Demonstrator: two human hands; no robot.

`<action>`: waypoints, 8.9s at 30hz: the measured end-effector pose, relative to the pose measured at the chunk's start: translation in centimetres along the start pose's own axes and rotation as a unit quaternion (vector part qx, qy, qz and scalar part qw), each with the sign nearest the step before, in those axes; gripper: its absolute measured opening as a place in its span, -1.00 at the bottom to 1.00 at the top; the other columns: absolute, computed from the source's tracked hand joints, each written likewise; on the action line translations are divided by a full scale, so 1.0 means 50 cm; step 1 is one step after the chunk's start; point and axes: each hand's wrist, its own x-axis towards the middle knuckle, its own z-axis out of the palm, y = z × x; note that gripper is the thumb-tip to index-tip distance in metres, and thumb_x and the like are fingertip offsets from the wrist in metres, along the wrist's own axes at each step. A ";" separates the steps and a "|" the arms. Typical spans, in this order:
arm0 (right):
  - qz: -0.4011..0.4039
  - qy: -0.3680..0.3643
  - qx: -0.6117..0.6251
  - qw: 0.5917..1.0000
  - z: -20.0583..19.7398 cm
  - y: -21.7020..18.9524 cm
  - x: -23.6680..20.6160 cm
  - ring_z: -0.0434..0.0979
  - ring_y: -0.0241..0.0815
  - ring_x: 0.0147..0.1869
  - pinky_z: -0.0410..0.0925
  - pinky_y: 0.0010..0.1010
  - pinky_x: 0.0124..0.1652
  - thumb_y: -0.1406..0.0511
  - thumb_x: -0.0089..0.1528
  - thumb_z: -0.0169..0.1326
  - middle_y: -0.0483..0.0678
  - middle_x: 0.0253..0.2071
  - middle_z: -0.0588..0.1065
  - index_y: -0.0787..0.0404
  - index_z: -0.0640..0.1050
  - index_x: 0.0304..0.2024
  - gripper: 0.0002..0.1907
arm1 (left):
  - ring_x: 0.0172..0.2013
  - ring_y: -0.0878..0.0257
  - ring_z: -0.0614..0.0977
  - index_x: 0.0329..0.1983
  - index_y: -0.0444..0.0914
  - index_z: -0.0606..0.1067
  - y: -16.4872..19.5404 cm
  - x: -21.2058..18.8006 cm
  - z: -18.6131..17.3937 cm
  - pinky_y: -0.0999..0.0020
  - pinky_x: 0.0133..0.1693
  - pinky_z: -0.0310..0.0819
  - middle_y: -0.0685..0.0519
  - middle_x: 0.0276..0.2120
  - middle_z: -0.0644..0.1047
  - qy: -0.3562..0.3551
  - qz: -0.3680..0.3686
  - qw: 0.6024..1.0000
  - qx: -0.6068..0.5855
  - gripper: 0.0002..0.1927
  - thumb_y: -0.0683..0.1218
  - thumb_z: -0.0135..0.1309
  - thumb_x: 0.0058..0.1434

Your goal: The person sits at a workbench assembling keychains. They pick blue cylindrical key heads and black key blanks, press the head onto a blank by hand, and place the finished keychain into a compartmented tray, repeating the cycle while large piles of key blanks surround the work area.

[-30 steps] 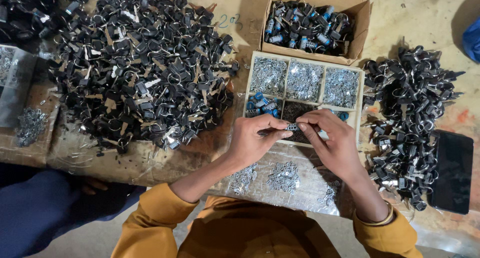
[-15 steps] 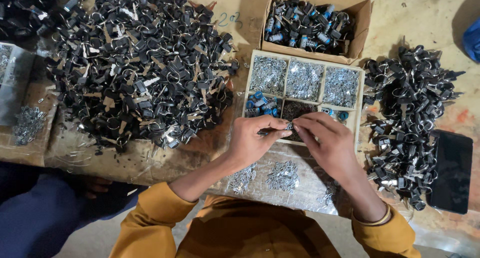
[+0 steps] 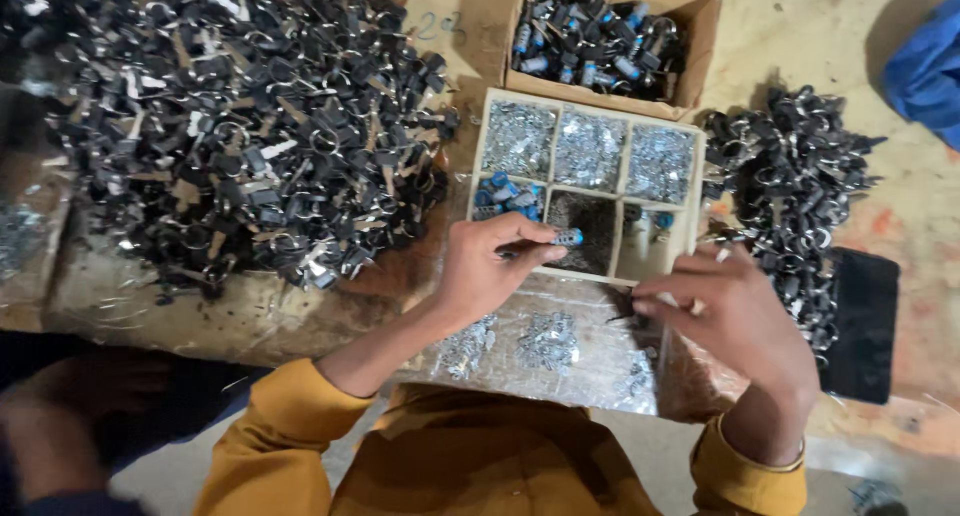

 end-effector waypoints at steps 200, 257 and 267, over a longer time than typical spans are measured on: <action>0.099 0.217 0.223 0.945 0.308 -0.213 -0.209 0.56 -0.29 -0.08 0.17 -0.44 0.09 0.46 0.18 0.25 -0.13 -0.16 0.63 0.21 0.61 -0.05 -0.72 | -0.15 0.18 0.78 -0.14 -0.34 0.63 -0.014 -0.405 0.052 0.36 -0.11 0.71 -0.08 -0.15 0.70 0.056 -0.045 0.997 0.018 -0.78 -0.23 0.38 0.16; 0.089 0.198 0.247 0.944 0.308 -0.223 -0.207 0.52 -0.27 -0.21 0.16 -0.39 0.06 0.42 0.13 0.27 -0.15 -0.26 0.61 0.24 0.56 -0.02 -0.65 | -0.13 0.15 0.78 -0.12 -0.33 0.62 -0.009 -0.405 0.038 0.36 -0.12 0.72 -0.08 -0.11 0.69 0.033 -0.057 0.997 0.034 -0.78 -0.28 0.31 0.16; 0.072 0.161 0.115 0.978 0.319 -0.211 -0.230 0.51 -0.33 -0.21 0.17 -0.35 0.02 0.27 0.09 0.41 -0.26 -0.24 0.59 0.02 0.65 -0.15 -0.71 | -0.20 0.19 0.79 -0.16 -0.28 0.64 -0.010 -0.410 0.025 0.43 -0.22 0.71 -0.03 -0.12 0.70 -0.007 0.059 0.988 0.145 -0.83 -0.26 0.32 0.19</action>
